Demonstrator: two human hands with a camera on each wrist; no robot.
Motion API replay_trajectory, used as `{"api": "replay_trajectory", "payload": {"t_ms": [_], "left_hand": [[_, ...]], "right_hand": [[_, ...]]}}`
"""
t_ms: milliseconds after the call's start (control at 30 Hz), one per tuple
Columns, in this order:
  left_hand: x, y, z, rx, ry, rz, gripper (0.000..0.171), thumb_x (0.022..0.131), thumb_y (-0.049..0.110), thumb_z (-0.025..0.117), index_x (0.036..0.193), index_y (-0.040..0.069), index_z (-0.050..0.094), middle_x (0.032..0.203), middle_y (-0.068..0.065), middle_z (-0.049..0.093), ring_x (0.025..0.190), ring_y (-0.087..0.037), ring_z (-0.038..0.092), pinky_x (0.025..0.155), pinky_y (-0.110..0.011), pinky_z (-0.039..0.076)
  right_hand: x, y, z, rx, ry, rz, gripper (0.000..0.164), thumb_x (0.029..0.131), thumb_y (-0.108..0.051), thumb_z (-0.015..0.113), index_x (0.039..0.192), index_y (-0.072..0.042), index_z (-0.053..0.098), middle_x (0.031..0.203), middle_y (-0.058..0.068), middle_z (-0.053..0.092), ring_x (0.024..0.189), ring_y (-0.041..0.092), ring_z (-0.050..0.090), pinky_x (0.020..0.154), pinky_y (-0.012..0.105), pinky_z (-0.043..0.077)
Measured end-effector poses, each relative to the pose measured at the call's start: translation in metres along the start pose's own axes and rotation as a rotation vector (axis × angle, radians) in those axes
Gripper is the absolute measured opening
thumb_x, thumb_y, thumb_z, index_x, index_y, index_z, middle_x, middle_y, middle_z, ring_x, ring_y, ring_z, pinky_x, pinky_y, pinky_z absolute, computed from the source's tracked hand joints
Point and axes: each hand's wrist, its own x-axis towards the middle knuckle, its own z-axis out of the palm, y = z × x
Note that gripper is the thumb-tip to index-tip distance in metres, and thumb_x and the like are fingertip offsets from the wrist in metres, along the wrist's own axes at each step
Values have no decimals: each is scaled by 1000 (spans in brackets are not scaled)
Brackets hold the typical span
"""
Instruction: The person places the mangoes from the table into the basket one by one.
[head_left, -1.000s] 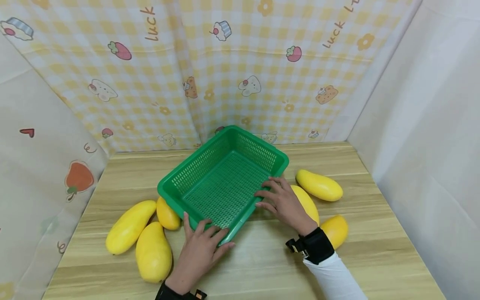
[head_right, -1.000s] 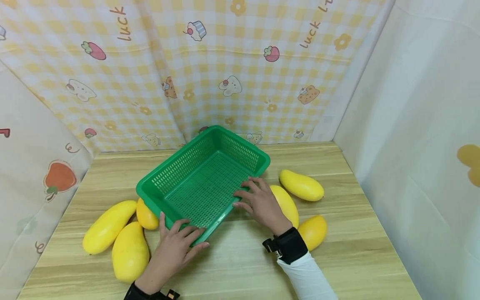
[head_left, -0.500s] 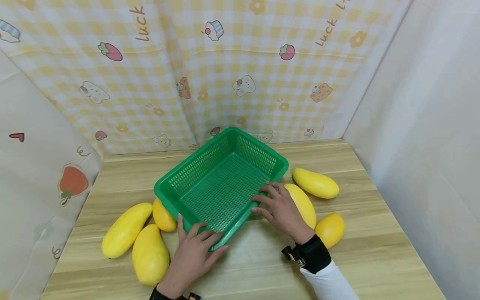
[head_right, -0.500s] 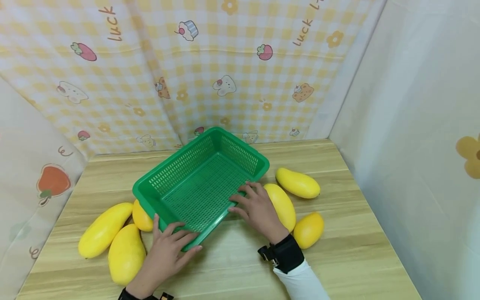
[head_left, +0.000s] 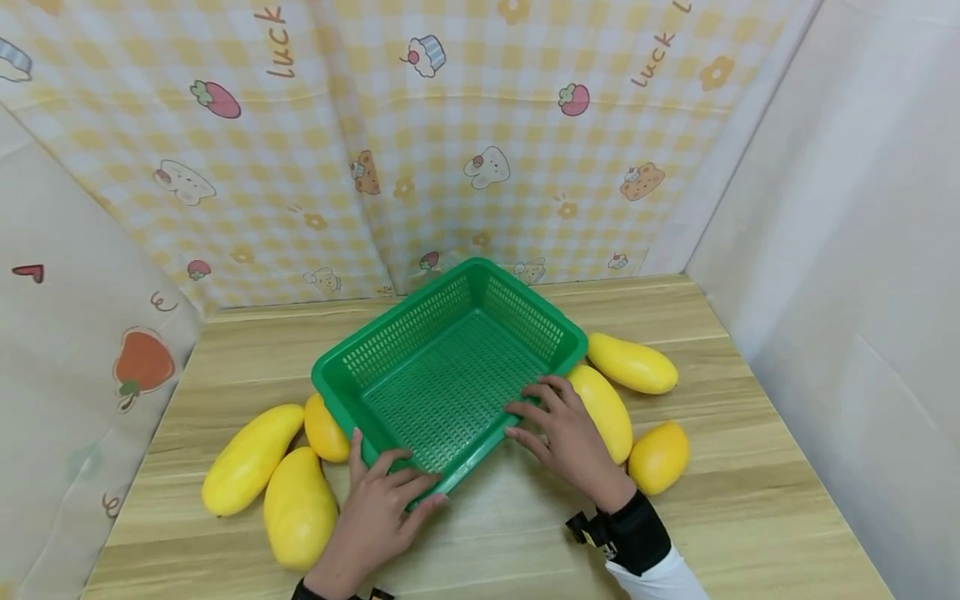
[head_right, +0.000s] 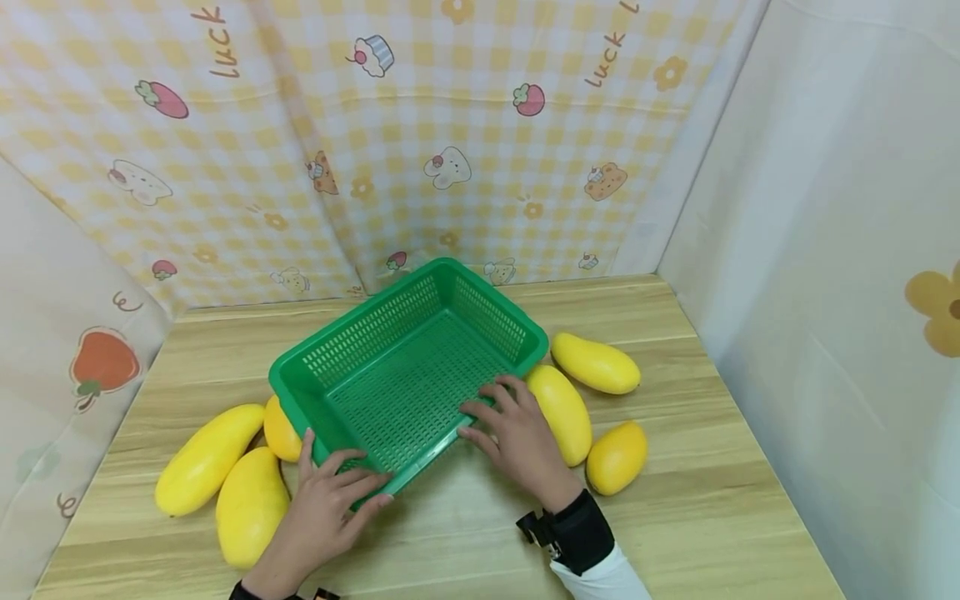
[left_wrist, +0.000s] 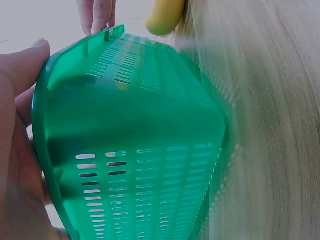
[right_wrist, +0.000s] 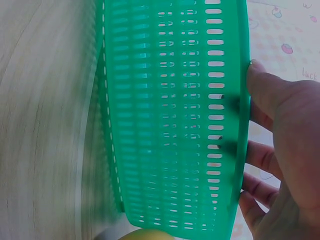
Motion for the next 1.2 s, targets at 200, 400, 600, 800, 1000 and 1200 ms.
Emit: {"api": "replay_trajectory", "payload": {"t_ms": [200, 400, 600, 800, 1000, 1200], "left_hand": [[-1, -2, -3, -28, 35, 19, 33, 92, 49, 56, 91, 23, 77, 77, 11, 70, 95, -23, 61, 100, -73, 9], [-4, -4, -6, -60, 37, 2, 23, 86, 46, 65, 87, 27, 78, 75, 13, 68, 93, -20, 60, 104, -69, 9], [-6, -8, -7, -100, 28, 16, 18, 86, 43, 67, 87, 27, 78, 77, 14, 67, 92, -18, 58, 105, -67, 9], [-9, -13, -11, -156, 19, 29, 14, 86, 39, 69, 86, 29, 78, 77, 17, 67, 89, -14, 56, 105, -67, 8], [-11, -15, -14, -200, -8, 22, 9, 84, 36, 71, 83, 30, 78, 74, 21, 63, 81, -6, 50, 106, -66, 6], [-13, -18, -14, -224, 6, 39, 7, 84, 37, 71, 80, 33, 77, 73, 24, 61, 80, -2, 49, 106, -65, 7]], "right_hand": [[-5, -2, -2, 17, -13, -16, 25, 94, -34, 60, 114, -22, 69, 115, 5, 59, 119, 25, 41, 102, 39, 32], [-10, -2, -4, 36, -11, -51, 28, 93, -27, 62, 119, -22, 67, 115, 5, 59, 118, 26, 43, 101, 41, 33], [-14, -5, -6, 27, -23, -47, 29, 91, -29, 64, 119, -22, 68, 114, 2, 59, 116, 23, 45, 100, 39, 34], [-18, -11, -8, 33, -22, -62, 28, 91, -29, 64, 118, -23, 69, 109, 1, 60, 111, 22, 47, 98, 38, 35], [-23, -17, -9, 24, -1, -88, 28, 88, -26, 68, 116, -23, 70, 104, -1, 59, 104, 21, 48, 92, 39, 38], [-32, -23, -11, 16, -21, -66, 27, 89, -26, 67, 116, -25, 70, 106, -3, 59, 106, 19, 48, 94, 38, 36]]}}
